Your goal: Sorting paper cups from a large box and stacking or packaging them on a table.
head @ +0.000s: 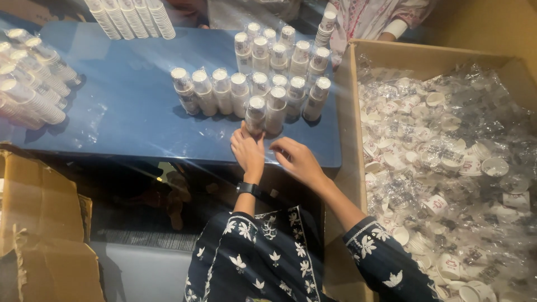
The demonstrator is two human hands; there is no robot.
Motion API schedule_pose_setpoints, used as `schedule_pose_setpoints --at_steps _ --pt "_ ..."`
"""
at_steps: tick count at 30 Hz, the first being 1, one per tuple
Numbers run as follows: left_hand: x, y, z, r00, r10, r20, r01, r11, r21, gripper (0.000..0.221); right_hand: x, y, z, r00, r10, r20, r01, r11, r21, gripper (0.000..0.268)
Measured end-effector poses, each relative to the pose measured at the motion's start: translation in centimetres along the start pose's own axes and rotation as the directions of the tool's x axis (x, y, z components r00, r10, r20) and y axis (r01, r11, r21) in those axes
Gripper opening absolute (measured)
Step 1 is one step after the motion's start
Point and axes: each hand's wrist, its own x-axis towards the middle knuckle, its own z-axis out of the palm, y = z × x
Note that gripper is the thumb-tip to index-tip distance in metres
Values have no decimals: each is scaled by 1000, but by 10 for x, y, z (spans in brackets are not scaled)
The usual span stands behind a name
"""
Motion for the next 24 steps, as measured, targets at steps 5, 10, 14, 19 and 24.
schedule_pose_setpoints --at_steps 5,10,14,19,24 --pt "3 3 5 1000 -20 12 17 986 163 80 2 -6 -4 1000 3 12 -2 1000 -16 20" --pt "2 -1 12 992 41 -118 -28 994 110 84 3 5 -6 1000 -4 10 4 1000 -26 21" --pt "-5 0 -1 993 72 -93 -67 997 49 87 -2 1 -13 1000 10 -1 -10 1000 -22 19" --pt "-13 -21 20 977 209 -49 -202 972 121 72 -12 -3 -8 998 24 -52 -23 1000 14 19" --pt "-35 -37 17 959 284 0 -275 927 255 71 -34 -17 8 986 -163 18 164 986 -27 26"
